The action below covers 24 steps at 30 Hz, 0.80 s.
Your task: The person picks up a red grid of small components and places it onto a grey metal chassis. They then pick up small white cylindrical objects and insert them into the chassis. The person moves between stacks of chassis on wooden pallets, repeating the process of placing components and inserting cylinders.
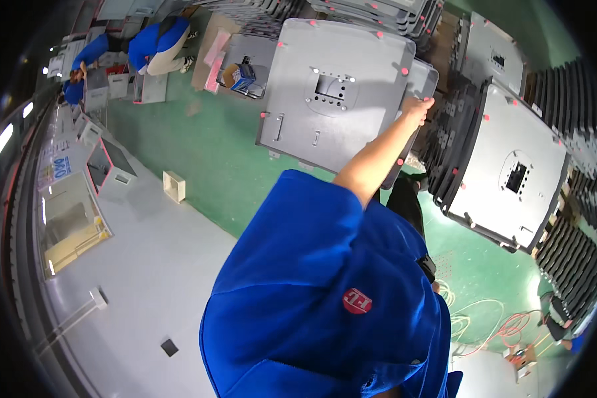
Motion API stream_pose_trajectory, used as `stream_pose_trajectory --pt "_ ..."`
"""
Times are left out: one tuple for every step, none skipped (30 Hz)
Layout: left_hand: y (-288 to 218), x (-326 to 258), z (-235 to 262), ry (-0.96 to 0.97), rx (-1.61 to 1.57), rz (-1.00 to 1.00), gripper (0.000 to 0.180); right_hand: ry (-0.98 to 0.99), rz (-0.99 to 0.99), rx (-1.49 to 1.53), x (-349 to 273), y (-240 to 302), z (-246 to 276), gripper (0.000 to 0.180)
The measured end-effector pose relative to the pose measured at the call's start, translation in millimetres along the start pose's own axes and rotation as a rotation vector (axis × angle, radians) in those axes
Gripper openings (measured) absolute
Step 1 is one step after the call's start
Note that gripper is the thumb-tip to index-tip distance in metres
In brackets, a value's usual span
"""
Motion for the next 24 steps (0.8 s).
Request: stream_pose_trajectory --pt "-11 -11 6 0.111 -0.014 -0.047 0.023 0.004 0.016 -0.012 1 4 1 0.038" --pt "-24 -24 14 0.224 -0.027 -0.094 0.022 0.006 0.030 -0.024 3 9 3 0.038" --pt "-45 -39 23 0.234 0.037 -0.198 0.020 0.002 0.038 -0.017 1 11 -1 0.038" --pt "-64 -42 40 0.123 0.186 -0.418 0.018 -0.006 0.050 -0.008 0 13 0 0.038" --pt "-72 -34 59 0.148 0.053 -0.402 0.025 -0.009 0.063 -0.005 -2 14 -2 0.038" --pt "-86 -27 84 0.040 0.205 -0.586 0.025 -0.014 0.083 -0.004 -2 18 -1 0.038" --pt "-98 -17 119 -0.133 0.444 -0.753 0.025 -0.003 0.103 -0.016 -1 23 0 0.038" --pt "-103 -9 150 -0.153 0.435 -0.796 0.025 -0.003 0.121 -0.022 0 29 3 0.038" --pt "-115 -16 171 -0.194 0.522 -0.760 0.024 -0.003 0.128 -0.022 0 29 -1 0.037" --pt "-125 -21 189 -0.225 0.655 -0.781 0.025 0.002 0.134 -0.024 -4 30 -4 0.037" --pt "-130 -21 204 -0.259 0.787 -0.801 0.025 0.008 0.141 -0.029 -6 33 -8 0.037" --pt "-129 -16 216 -0.244 0.897 -0.785 0.026 0.014 0.148 -0.037 -7 36 -11 0.037" --pt "-124 -9 228 -0.231 1.008 -0.766 0.027 0.024 0.155 -0.047 -8 39 -14 0.037" --pt "-121 -7 234 -0.226 1.116 -0.742 0.028 0.008 0.177 -0.061 -12 44 -18 0.037" --pt "-118 -5 235 -0.233 1.265 -0.784 0.029 0.005 0.177 -0.047 -17 49 -19 0.038" --pt "-115 -9 233 -0.240 1.413 -0.821 0.030 0.001 0.162 -0.055 -17 49 -21 0.038" --pt "-113 -12 232 -0.247 1.562 -0.856 0.032 -0.002 0.147 -0.064 -17 48 -23 0.038" --pt "-114 -13 232 -0.200 1.566 -0.869 0.034 -0.008 0.158 -0.066 -18 49 -24 0.038" --pt "-116 -12 229 -0.143 1.628 -0.878 0.035 -0.013 0.169 -0.067 -18 49 -26 0.038" --pt "-119 -11 225 -0.083 1.691 -0.887 0.036 -0.019 0.180 -0.068 -18 49 -28 0.038" --pt "-121 -9 217 -0.011 1.755 -0.911 0.037 -0.029 0.184 -0.053 -20 46 -31 0.038" --pt "-124 -10 215 0.012 1.736 -0.965 0.037 -0.033 0.188 -0.046 -19 43 -33 0.038" --pt "-124 -13 213 0.037 1.717 -1.020 0.036 -0.037 0.192 -0.036 -18 38 -35 0.038" --pt "-125 -16 211 0.064 1.698 -1.076 0.036 -0.031 0.297 -0.078 -17 38 -39 0.038"
Point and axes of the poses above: each hand's wrist, its own x-axis towards the middle knuckle, its own z-axis out of the back of the hand, y = z × x, the point moved 4 cm from there along x, towards the middle knuckle, and after that the axes turned 14 degrees about -y, right-handed, at the moved point
